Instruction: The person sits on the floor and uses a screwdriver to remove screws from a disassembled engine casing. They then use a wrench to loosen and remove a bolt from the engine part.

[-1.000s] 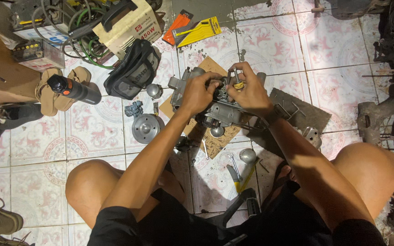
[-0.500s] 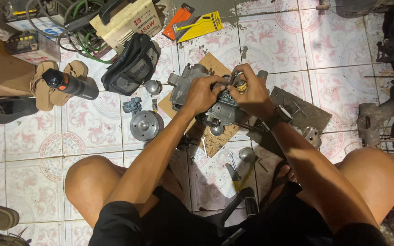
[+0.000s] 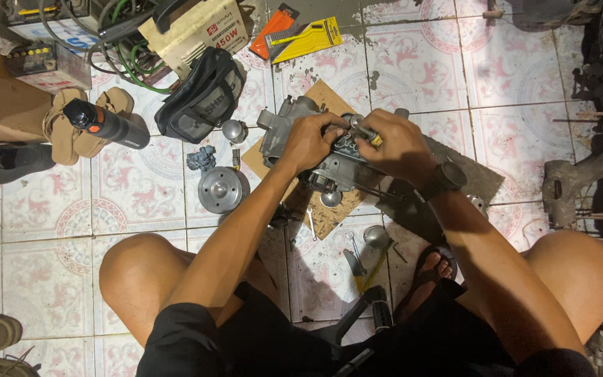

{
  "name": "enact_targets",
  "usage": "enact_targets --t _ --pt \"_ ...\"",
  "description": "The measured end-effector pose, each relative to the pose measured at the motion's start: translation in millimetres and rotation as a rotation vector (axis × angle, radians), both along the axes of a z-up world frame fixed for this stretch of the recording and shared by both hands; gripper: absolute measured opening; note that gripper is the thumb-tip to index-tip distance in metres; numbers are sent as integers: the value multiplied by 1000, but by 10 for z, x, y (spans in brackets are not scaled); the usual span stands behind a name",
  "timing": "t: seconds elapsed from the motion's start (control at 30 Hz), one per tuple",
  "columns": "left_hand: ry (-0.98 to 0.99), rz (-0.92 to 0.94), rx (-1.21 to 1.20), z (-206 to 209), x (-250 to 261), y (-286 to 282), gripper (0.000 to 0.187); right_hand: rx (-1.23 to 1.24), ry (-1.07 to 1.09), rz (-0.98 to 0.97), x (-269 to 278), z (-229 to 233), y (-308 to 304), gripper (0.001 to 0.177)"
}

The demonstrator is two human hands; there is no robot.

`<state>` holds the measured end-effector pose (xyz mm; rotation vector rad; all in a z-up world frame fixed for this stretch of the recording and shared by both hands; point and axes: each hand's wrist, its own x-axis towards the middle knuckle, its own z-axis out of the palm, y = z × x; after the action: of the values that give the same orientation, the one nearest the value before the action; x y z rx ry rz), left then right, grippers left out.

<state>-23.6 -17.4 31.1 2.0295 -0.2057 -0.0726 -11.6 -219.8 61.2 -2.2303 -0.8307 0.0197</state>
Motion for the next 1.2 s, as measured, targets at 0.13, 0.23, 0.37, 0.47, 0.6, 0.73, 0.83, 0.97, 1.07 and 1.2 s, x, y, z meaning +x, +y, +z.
enact_targets --t 0.13,0.23,0.37,0.47,0.6,0.73,0.83,0.97,1.07,1.2 --pt "-16 -7 -8 -28 31 -4 19 -77 -19 -7 -35 142 61 19" --pt "-35 -27 -2 -43 18 10 18 -179 30 17 -24 114 87 20" --pt "-32 -16 -2 -133 43 16 19 -344 -23 -11 -14 63 110 20" --pt "-27 1 -16 -141 37 10 19 -416 -48 -2 -30 92 121 20" --pt "-29 -6 14 -129 27 22 18 -475 12 -33 -32 282 237 18" --pt "-61 -24 40 -125 18 44 18 -519 -161 -27 -52 -13 142 18" --pt "-71 -57 80 -71 -3 54 17 -512 -104 -53 -9 -114 171 21" --pt "-135 -122 114 7 -53 17 21 -511 -7 -64 -38 128 184 28" --pt "-127 -114 168 38 -83 -3 23 -386 185 -64 -64 315 188 30" --pt "-128 -93 134 334 -203 -50 29 -215 250 -82 9 328 -11 30"
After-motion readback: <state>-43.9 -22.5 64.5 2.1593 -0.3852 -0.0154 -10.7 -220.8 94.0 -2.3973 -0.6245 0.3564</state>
